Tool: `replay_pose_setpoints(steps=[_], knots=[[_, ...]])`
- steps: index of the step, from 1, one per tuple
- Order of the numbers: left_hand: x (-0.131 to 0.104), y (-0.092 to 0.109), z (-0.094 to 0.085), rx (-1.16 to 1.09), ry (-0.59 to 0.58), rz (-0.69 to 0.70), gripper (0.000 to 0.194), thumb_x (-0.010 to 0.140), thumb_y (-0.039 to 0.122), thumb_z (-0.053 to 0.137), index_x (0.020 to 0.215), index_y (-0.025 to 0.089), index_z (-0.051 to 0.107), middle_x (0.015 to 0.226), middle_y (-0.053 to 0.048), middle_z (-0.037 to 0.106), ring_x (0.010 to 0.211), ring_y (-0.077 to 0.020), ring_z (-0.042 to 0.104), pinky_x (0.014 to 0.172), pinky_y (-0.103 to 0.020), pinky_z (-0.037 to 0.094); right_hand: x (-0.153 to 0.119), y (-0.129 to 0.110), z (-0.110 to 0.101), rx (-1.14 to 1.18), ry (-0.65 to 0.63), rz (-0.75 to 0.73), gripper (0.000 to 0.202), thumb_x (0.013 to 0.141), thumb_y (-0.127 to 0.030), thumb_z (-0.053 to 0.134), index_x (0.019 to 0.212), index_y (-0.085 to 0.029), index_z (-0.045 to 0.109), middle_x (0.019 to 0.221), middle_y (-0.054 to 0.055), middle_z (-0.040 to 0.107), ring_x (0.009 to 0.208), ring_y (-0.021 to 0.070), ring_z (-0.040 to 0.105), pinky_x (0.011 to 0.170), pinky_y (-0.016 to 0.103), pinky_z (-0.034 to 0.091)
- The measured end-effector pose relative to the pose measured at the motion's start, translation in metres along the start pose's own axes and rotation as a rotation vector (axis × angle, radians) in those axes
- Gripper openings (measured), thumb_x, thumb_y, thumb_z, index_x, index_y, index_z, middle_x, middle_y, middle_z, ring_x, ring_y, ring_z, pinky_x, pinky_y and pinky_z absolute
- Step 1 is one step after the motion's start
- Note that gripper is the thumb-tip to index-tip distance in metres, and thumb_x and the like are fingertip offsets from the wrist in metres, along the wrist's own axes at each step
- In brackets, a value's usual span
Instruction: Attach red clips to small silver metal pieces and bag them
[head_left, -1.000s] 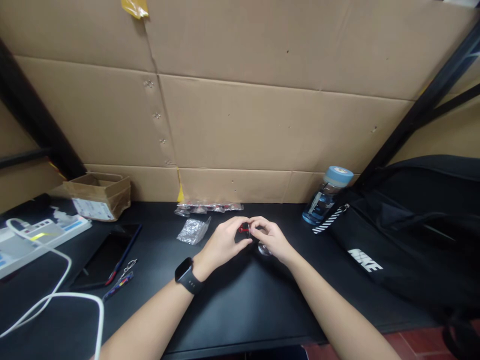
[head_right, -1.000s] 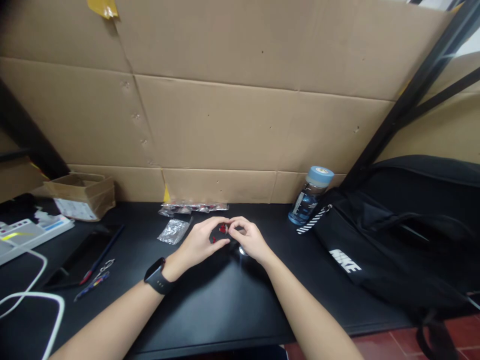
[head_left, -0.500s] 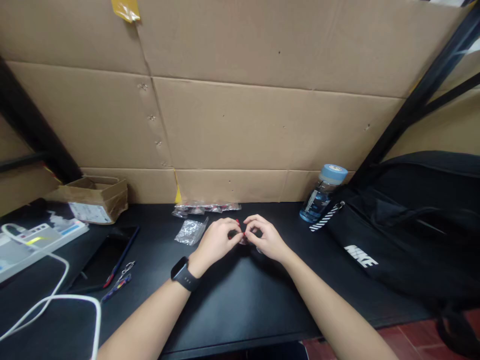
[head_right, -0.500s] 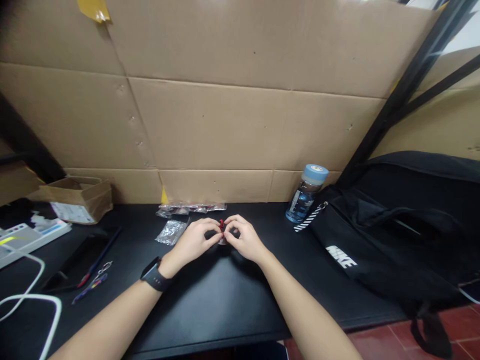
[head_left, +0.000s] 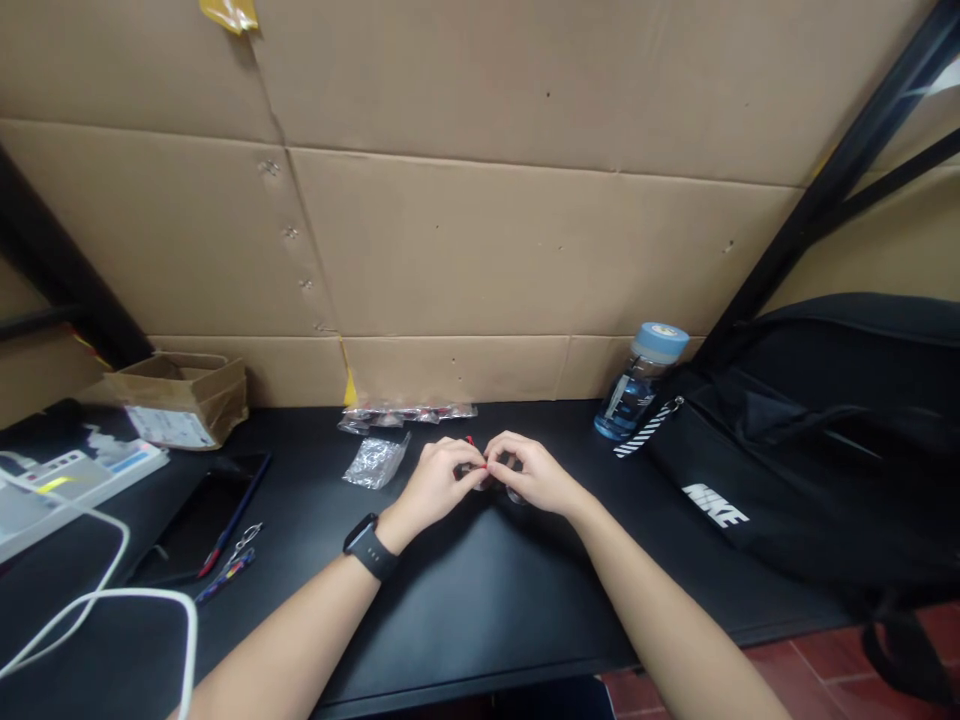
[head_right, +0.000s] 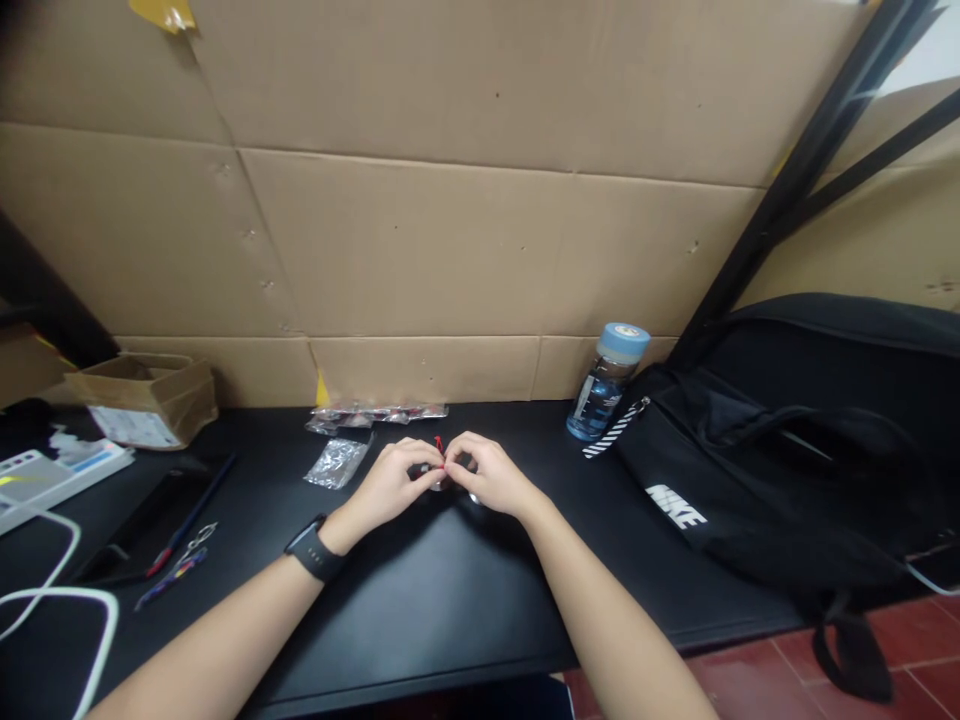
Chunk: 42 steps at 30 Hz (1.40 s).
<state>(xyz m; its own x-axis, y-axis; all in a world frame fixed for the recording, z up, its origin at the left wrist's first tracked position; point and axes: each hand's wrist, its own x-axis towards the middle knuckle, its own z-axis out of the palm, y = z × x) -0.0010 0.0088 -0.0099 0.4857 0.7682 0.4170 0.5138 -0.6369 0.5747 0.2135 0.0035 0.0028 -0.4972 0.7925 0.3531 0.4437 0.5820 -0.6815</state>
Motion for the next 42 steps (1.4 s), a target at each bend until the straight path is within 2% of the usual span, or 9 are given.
replay_pose_setpoints(steps=[2,6,14,17,20,24,31,39,42], knots=[[-0.001,-0.006,0.0,0.067,-0.013,-0.033,0.017,0.093,0.032,0.064,0.083,0.026,0.077,0.099,-0.002,0.077,0.096,-0.0214,0.065,0.09,-0.033,0.045,-0.003,0.004,-0.01,-0.082,-0.074,-0.001,0.007,0.092,-0.026,0.065,0.097,-0.021,0.067,0.112,0.006,0.068,0.1,0.0201,0.063,0.086,0.032,0.05],[-0.003,-0.017,0.002,0.118,-0.036,-0.049,0.02,0.095,0.031,0.06,0.089,0.026,0.078,0.098,-0.002,0.076,0.093,-0.0201,0.066,0.088,-0.031,0.046,-0.01,0.019,-0.03,-0.28,-0.163,0.021,0.033,0.083,-0.018,0.074,0.115,-0.024,0.068,0.117,0.006,0.069,0.112,0.0242,0.061,0.102,0.039,0.043],[-0.005,-0.017,0.002,0.212,-0.122,-0.04,0.02,0.097,0.033,0.056,0.102,0.027,0.075,0.103,-0.003,0.075,0.097,-0.0213,0.068,0.089,-0.031,0.047,-0.01,0.032,-0.032,-0.277,-0.238,0.155,0.015,0.087,-0.02,0.066,0.099,-0.02,0.076,0.092,0.005,0.072,0.082,0.0177,0.066,0.079,0.028,0.049],[-0.007,-0.02,-0.013,0.331,-0.167,-0.054,0.031,0.089,0.04,0.067,0.116,0.026,0.068,0.115,-0.005,0.071,0.107,-0.0267,0.065,0.092,-0.036,0.046,-0.013,0.03,-0.037,-0.243,-0.299,0.163,0.04,0.07,-0.035,0.085,0.108,-0.023,0.075,0.104,0.005,0.069,0.092,0.0209,0.065,0.083,0.03,0.049],[-0.007,-0.029,-0.032,0.399,-0.269,-0.071,0.042,0.08,0.039,0.076,0.118,0.024,0.067,0.117,-0.007,0.068,0.106,-0.0282,0.065,0.09,-0.036,0.048,-0.014,0.031,-0.038,-0.254,-0.344,0.201,0.055,0.055,-0.036,0.093,0.106,-0.024,0.075,0.105,0.004,0.067,0.094,0.0222,0.063,0.083,0.03,0.049],[-0.007,-0.04,-0.041,0.42,-0.34,-0.105,0.037,0.079,0.034,0.077,0.113,0.022,0.069,0.109,-0.008,0.069,0.1,-0.0267,0.067,0.087,-0.034,0.049,-0.014,0.036,-0.033,-0.255,-0.328,0.236,0.049,0.056,-0.03,0.093,0.101,-0.022,0.074,0.096,0.003,0.066,0.086,0.0196,0.063,0.078,0.029,0.049],[-0.008,-0.036,-0.025,0.308,-0.293,-0.04,0.029,0.083,0.035,0.074,0.11,0.024,0.071,0.101,-0.006,0.068,0.095,-0.0237,0.066,0.086,-0.031,0.049,-0.014,0.035,-0.034,-0.187,-0.316,0.245,0.055,0.056,-0.027,0.091,0.107,-0.022,0.073,0.094,0.002,0.065,0.083,0.018,0.062,0.077,0.029,0.05],[-0.008,-0.033,-0.022,0.274,-0.288,-0.065,0.008,0.082,0.025,0.073,0.077,0.021,0.067,0.079,-0.002,0.069,0.072,-0.0185,0.064,0.067,-0.026,0.042,-0.014,0.034,-0.041,0.03,-0.08,0.164,0.048,0.067,-0.024,0.084,0.113,-0.021,0.071,0.111,0.007,0.064,0.092,0.0187,0.067,0.085,0.034,0.055],[-0.008,-0.036,-0.026,0.209,-0.352,-0.107,0.006,0.085,0.027,0.069,0.08,0.023,0.069,0.069,0.001,0.07,0.063,-0.0163,0.064,0.062,-0.025,0.041,-0.013,0.036,-0.043,0.157,-0.041,0.187,0.051,0.069,-0.024,0.083,0.117,-0.02,0.068,0.114,0.009,0.066,0.101,0.0211,0.068,0.096,0.04,0.053]])
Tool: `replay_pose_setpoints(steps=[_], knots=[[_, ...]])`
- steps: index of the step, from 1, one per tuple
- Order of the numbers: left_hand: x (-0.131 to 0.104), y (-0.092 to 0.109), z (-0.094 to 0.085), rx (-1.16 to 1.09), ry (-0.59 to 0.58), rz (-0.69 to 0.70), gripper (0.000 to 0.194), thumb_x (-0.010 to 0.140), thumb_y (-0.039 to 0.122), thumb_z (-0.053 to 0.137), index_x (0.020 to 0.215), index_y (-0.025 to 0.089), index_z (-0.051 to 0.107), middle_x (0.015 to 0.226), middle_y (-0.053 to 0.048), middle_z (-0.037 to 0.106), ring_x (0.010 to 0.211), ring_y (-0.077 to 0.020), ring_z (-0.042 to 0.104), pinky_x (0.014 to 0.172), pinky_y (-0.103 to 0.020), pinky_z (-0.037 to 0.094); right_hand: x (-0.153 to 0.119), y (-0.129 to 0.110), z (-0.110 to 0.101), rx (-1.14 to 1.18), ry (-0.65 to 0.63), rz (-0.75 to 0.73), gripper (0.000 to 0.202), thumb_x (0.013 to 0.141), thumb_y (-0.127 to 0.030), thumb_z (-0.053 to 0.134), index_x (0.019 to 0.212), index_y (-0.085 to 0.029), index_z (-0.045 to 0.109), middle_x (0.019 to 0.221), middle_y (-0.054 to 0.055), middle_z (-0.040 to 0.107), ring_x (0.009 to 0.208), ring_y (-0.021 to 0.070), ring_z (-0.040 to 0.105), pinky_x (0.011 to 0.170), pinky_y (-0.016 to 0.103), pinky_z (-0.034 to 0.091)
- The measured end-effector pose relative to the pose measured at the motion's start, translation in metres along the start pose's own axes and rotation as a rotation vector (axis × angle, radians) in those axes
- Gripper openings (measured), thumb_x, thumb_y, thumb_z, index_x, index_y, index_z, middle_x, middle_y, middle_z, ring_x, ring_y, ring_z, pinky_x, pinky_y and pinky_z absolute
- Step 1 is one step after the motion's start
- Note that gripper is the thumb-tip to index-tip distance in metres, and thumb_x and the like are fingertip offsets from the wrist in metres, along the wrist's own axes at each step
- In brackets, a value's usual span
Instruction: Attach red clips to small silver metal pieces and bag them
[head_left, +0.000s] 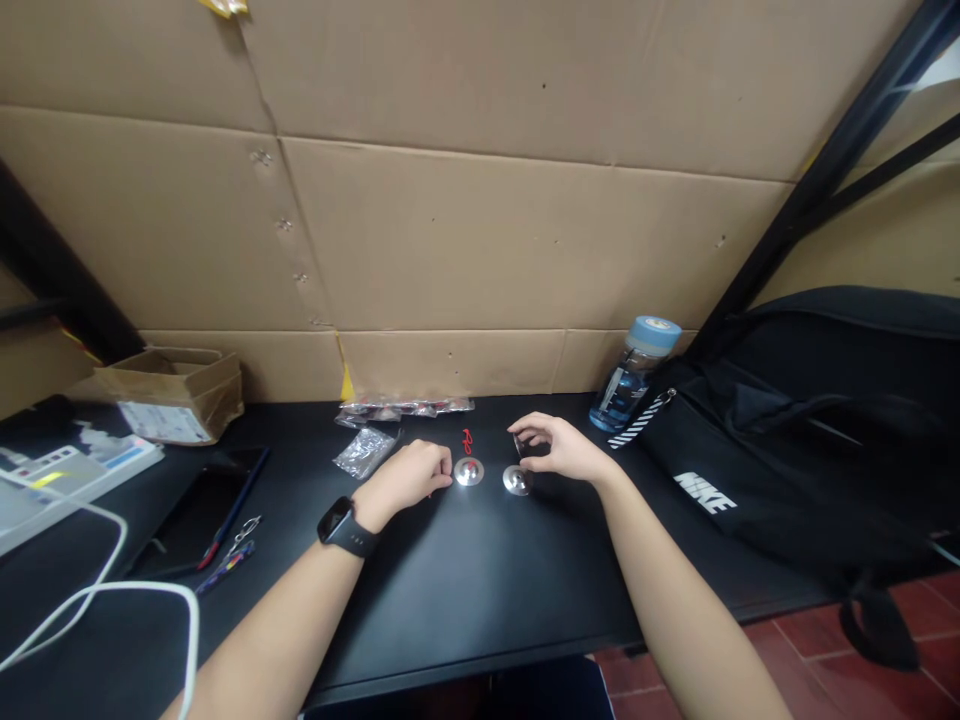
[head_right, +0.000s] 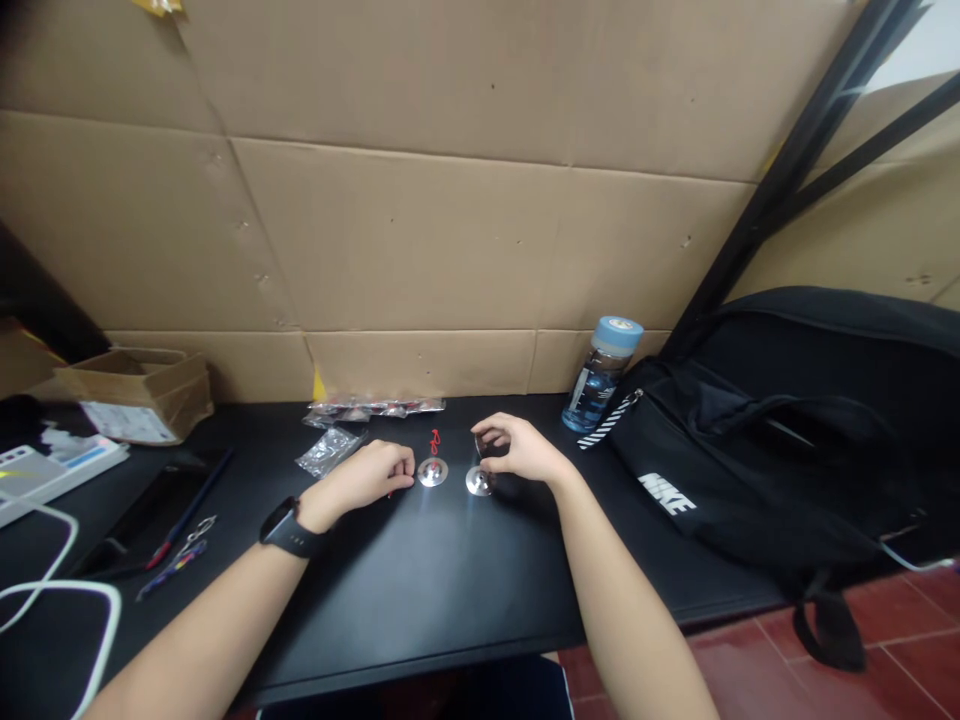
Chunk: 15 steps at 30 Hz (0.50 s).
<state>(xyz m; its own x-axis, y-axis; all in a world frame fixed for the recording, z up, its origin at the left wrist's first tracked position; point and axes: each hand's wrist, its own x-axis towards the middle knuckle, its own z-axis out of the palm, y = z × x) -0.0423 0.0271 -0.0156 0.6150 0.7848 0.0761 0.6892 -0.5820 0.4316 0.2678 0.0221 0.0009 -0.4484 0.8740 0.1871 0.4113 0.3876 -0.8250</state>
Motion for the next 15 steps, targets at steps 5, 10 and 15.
replay_pose_setpoints(steps=[5,10,15], knots=[[-0.004,-0.012,-0.004,0.068,0.009,-0.026,0.023,0.068,0.027,0.083,0.089,0.025,0.074,0.083,-0.002,0.073,0.076,-0.0197,0.068,0.063,-0.025,0.043,0.0,-0.004,-0.001,0.26,-0.033,0.033,0.055,0.068,-0.024,0.085,0.119,-0.018,0.066,0.12,0.011,0.067,0.105,0.0215,0.067,0.103,0.044,0.05],[-0.006,-0.012,-0.004,0.023,-0.059,-0.056,0.009,0.072,0.015,0.075,0.074,0.024,0.073,0.07,0.0,0.071,0.065,-0.0171,0.068,0.06,-0.024,0.043,-0.002,-0.009,-0.001,0.35,0.001,0.032,0.057,0.067,-0.026,0.088,0.118,-0.018,0.065,0.12,0.011,0.067,0.1,0.0197,0.068,0.098,0.042,0.052],[-0.007,-0.007,-0.01,0.081,0.009,-0.003,0.018,0.068,0.021,0.081,0.083,0.027,0.075,0.082,-0.002,0.073,0.075,-0.0203,0.069,0.064,-0.025,0.044,-0.001,-0.007,-0.001,0.347,0.015,0.039,0.057,0.067,-0.026,0.088,0.118,-0.018,0.065,0.118,0.01,0.067,0.099,0.0197,0.067,0.096,0.041,0.054]])
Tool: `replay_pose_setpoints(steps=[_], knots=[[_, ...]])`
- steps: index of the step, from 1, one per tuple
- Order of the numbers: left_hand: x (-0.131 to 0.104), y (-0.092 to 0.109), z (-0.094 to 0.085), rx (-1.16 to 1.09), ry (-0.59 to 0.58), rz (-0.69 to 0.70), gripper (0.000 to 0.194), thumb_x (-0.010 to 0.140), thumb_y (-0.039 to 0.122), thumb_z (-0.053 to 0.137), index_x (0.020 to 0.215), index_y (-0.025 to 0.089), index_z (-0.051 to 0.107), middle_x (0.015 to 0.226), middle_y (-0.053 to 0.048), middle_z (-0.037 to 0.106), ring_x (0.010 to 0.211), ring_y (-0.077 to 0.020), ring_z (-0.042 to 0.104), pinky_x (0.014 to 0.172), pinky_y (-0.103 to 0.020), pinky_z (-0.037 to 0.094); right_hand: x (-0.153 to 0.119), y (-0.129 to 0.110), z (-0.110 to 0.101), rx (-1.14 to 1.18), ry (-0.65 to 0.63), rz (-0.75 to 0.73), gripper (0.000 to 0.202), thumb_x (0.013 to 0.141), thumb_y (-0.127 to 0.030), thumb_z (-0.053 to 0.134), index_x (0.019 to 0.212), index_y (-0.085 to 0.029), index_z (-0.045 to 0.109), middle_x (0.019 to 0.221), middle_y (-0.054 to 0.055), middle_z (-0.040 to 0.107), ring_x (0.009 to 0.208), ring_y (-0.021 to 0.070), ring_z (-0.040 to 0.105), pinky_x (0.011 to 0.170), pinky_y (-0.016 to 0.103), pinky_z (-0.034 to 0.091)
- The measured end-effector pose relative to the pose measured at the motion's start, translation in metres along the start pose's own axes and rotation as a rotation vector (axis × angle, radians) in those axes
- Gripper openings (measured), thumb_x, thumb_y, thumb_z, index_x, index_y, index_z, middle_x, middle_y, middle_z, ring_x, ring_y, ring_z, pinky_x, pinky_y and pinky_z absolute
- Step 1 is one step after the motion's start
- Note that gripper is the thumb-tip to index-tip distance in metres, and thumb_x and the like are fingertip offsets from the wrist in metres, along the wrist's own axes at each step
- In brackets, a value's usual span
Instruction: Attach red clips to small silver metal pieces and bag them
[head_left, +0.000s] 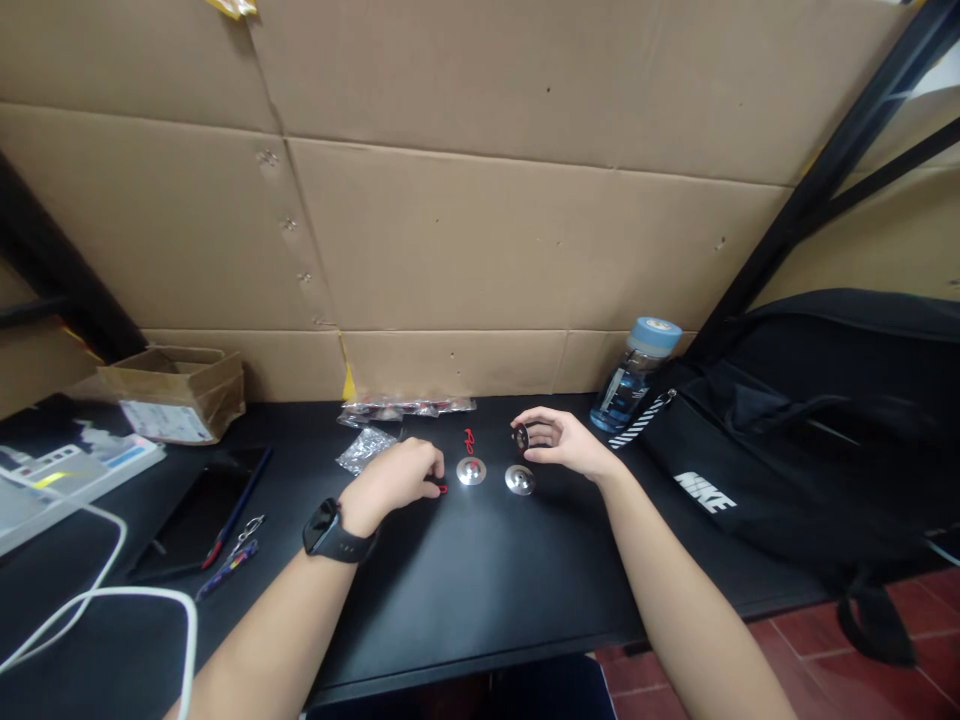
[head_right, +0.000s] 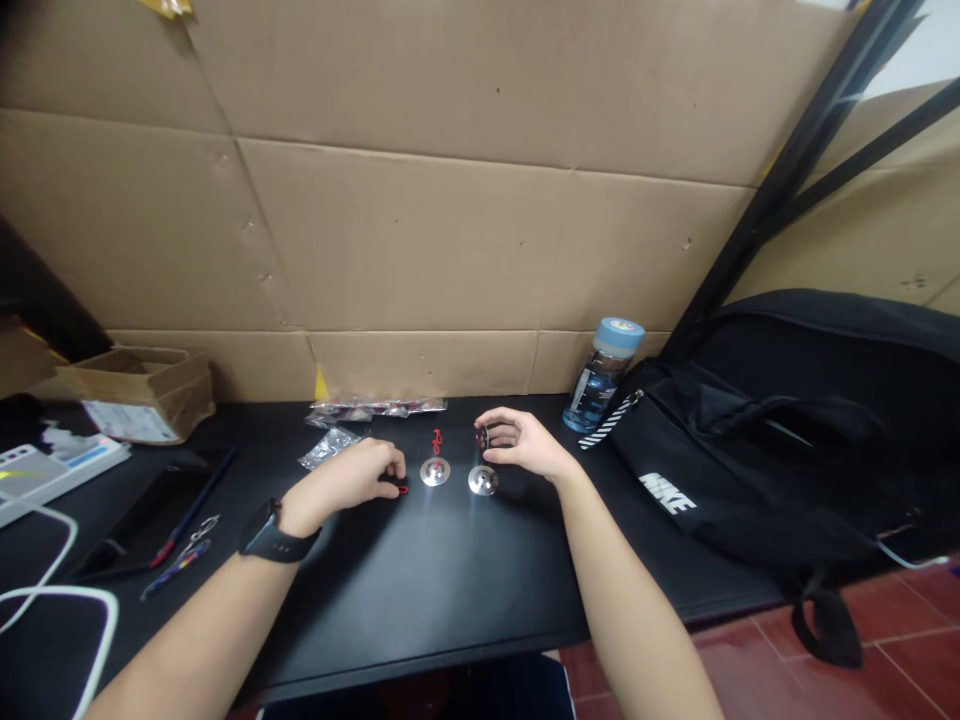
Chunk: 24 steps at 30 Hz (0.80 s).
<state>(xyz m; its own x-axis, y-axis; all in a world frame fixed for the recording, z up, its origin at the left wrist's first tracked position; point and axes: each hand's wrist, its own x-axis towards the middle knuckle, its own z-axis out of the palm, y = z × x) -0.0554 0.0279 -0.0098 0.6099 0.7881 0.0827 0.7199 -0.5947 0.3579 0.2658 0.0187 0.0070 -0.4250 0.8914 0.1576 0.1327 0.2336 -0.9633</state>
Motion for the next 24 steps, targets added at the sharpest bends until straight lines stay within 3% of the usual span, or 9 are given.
replay_pose_setpoints(steps=[5,8,11,16,24], knots=[[0.0,0.008,0.002,-0.039,-0.079,-0.034,0.014,0.07,0.011,0.075,0.067,0.024,0.072,0.07,-0.001,0.071,0.067,-0.0191,0.068,0.062,-0.026,0.043,0.0,0.001,0.003,0.013,-0.018,0.016,0.057,0.066,-0.025,0.089,0.117,-0.019,0.065,0.118,0.01,0.067,0.099,0.0196,0.068,0.094,0.04,0.054],[-0.001,0.023,-0.003,-0.064,0.018,-0.003,0.011,0.079,0.015,0.069,0.072,0.024,0.071,0.075,-0.002,0.072,0.072,-0.0193,0.069,0.064,-0.025,0.045,0.001,0.002,0.009,0.08,-0.031,0.004,0.058,0.065,-0.024,0.09,0.117,-0.02,0.064,0.121,0.01,0.066,0.1,0.0199,0.068,0.091,0.038,0.056],[0.0,0.043,-0.011,-0.266,0.169,0.126,0.01,0.092,0.023,0.06,0.088,0.023,0.069,0.084,-0.001,0.075,0.076,-0.0168,0.07,0.071,-0.024,0.048,0.003,0.003,0.019,0.175,-0.043,-0.014,0.061,0.064,-0.022,0.091,0.117,-0.022,0.063,0.123,0.01,0.065,0.101,0.0212,0.068,0.087,0.037,0.057],[0.004,0.065,-0.007,-0.453,0.391,0.14,0.01,0.091,0.029,0.067,0.086,0.023,0.072,0.086,0.001,0.077,0.077,-0.0159,0.07,0.075,-0.025,0.05,0.006,0.003,0.039,0.265,-0.059,-0.048,0.059,0.064,-0.02,0.091,0.116,-0.022,0.063,0.122,0.009,0.065,0.099,0.0197,0.069,0.088,0.037,0.058],[0.008,0.066,0.013,-0.514,0.464,0.067,0.009,0.088,0.03,0.072,0.091,0.026,0.079,0.093,0.0,0.079,0.084,-0.0191,0.072,0.081,-0.029,0.053,0.005,-0.003,0.05,0.272,-0.074,-0.032,0.056,0.062,-0.021,0.092,0.112,-0.02,0.067,0.117,0.008,0.066,0.097,0.0196,0.069,0.088,0.036,0.058]])
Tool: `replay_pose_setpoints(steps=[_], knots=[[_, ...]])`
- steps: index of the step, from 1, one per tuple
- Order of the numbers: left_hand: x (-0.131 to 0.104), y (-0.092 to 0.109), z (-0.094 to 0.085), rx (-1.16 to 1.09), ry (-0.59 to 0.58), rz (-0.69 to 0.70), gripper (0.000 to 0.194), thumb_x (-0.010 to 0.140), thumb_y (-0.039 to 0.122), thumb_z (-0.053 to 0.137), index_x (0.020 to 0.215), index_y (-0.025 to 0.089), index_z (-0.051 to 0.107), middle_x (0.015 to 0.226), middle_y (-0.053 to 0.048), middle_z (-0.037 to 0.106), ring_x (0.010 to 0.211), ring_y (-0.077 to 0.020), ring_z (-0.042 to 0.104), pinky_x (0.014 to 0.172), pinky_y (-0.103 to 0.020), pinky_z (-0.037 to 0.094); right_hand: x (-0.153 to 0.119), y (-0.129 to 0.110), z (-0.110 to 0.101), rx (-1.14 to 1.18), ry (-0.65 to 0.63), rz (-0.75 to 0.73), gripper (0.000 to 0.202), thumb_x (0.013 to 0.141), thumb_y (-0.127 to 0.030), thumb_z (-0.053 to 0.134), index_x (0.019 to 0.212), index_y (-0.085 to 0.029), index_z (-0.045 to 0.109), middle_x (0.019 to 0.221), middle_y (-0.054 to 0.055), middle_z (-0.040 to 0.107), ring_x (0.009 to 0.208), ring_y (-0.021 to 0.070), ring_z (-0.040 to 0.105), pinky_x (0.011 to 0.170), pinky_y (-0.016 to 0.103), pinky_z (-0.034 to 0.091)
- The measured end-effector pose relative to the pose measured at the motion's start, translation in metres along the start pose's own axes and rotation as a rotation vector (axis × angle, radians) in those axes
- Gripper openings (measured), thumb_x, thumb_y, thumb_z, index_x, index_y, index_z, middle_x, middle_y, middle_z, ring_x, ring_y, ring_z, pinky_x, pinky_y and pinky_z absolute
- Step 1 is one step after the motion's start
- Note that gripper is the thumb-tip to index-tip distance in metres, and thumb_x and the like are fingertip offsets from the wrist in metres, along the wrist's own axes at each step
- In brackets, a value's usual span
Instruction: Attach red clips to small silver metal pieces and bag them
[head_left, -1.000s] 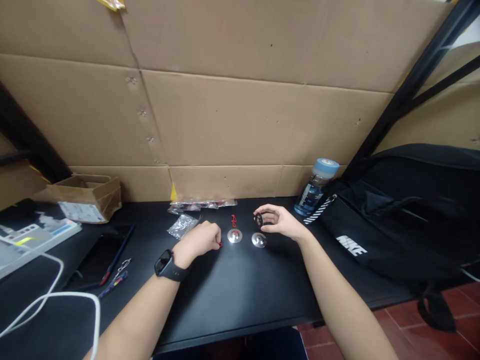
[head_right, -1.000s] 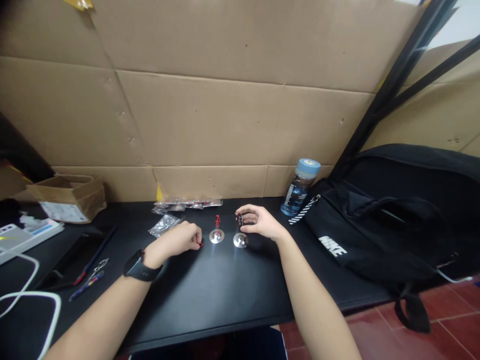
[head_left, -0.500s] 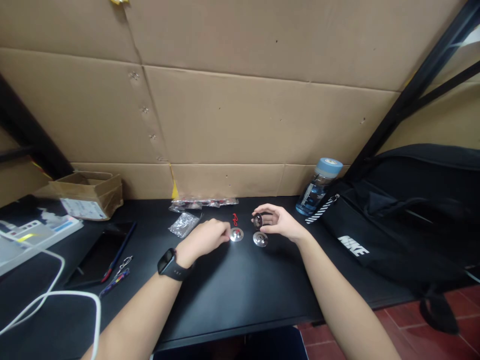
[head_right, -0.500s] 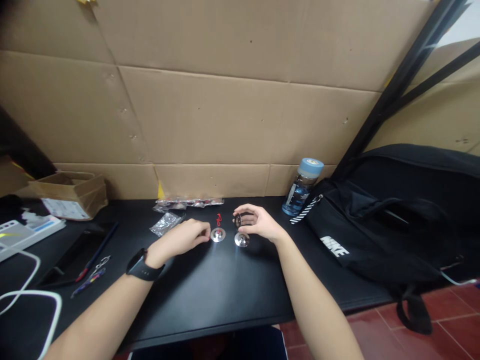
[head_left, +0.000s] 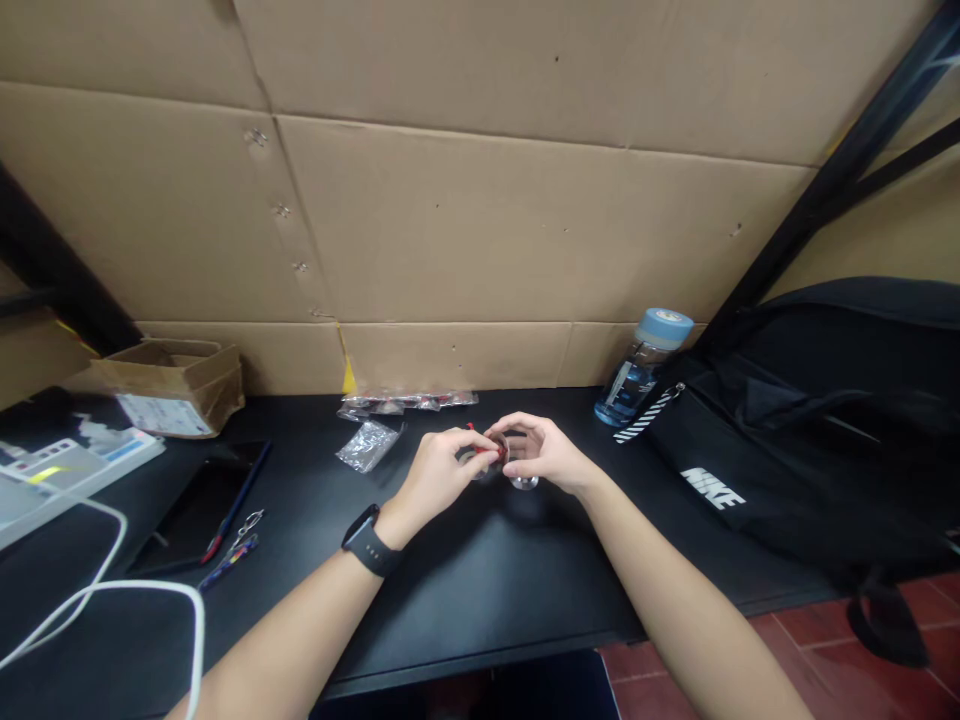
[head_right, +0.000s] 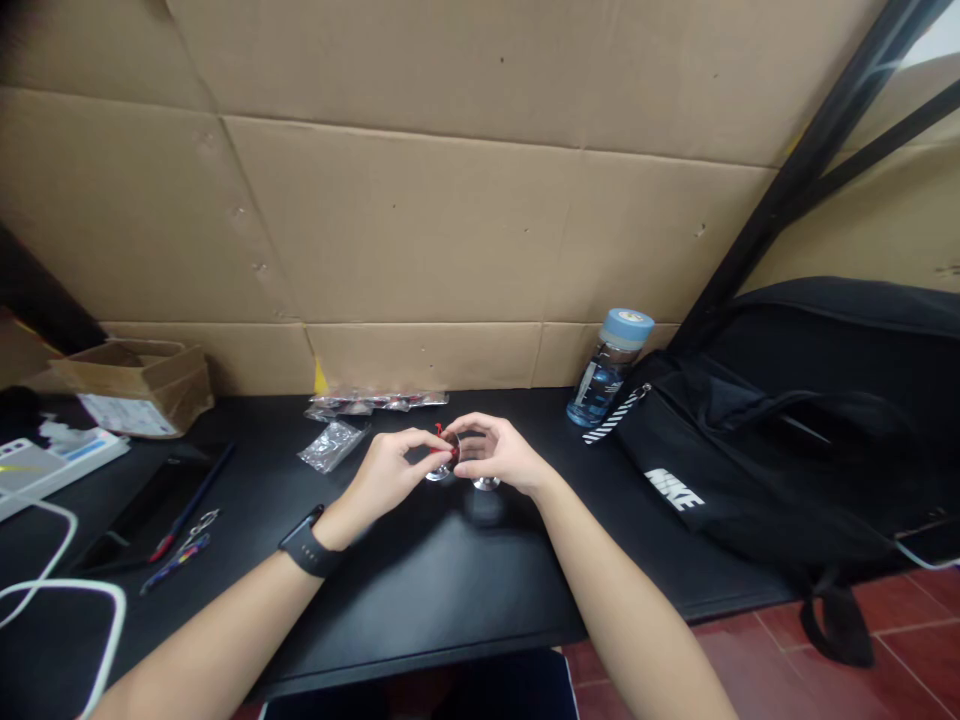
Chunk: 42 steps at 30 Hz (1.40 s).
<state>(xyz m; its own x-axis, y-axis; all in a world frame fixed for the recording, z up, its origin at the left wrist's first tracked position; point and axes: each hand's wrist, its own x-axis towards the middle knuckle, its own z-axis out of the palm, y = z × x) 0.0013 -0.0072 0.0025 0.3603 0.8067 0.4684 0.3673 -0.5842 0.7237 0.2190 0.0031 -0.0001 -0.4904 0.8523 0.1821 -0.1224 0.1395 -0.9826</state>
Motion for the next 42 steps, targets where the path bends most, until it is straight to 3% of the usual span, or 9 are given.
replay_pose_setpoints(steps=[6,12,24,37,42], knots=[[0.001,0.0,-0.001,0.011,0.017,0.006,0.014,0.088,0.029,0.072,0.1,0.026,0.077,0.095,0.0,0.079,0.085,-0.0188,0.073,0.082,-0.028,0.054,-0.001,0.0,0.001,0.002,-0.013,0.021,0.054,0.064,-0.021,0.091,0.113,-0.021,0.066,0.111,0.006,0.067,0.093,0.019,0.069,0.079,0.032,0.059],[0.002,0.001,-0.002,0.12,-0.035,0.057,0.006,0.091,0.027,0.069,0.091,0.024,0.075,0.093,0.0,0.077,0.087,-0.0186,0.07,0.083,-0.029,0.051,0.0,0.0,0.003,0.008,-0.012,0.011,0.054,0.064,-0.02,0.092,0.111,-0.02,0.067,0.109,0.006,0.066,0.093,0.0187,0.069,0.08,0.032,0.059],[0.001,-0.012,0.005,0.265,-0.066,0.155,0.012,0.097,0.028,0.061,0.093,0.023,0.071,0.095,-0.001,0.074,0.09,-0.0195,0.063,0.086,-0.034,0.045,0.001,0.003,0.003,0.0,-0.007,0.028,0.055,0.063,-0.02,0.092,0.111,-0.019,0.066,0.106,0.006,0.068,0.094,0.0189,0.068,0.079,0.031,0.059],[-0.004,-0.009,0.011,0.42,-0.164,0.18,0.006,0.096,0.019,0.06,0.094,0.021,0.066,0.092,-0.001,0.072,0.088,-0.0205,0.061,0.079,-0.035,0.042,0.0,0.001,0.003,-0.303,-0.078,0.061,0.059,0.067,-0.027,0.089,0.12,-0.018,0.063,0.103,0.008,0.072,0.096,0.0213,0.07,0.087,0.036,0.056],[-0.001,-0.009,0.005,0.41,-0.112,0.179,0.01,0.096,0.017,0.058,0.089,0.021,0.065,0.087,-0.001,0.07,0.086,-0.0207,0.06,0.078,-0.035,0.042,0.004,0.008,0.016,-0.199,0.068,-0.021,0.064,0.067,-0.026,0.09,0.122,-0.021,0.056,0.111,0.009,0.074,0.095,0.0206,0.071,0.093,0.039,0.055]])
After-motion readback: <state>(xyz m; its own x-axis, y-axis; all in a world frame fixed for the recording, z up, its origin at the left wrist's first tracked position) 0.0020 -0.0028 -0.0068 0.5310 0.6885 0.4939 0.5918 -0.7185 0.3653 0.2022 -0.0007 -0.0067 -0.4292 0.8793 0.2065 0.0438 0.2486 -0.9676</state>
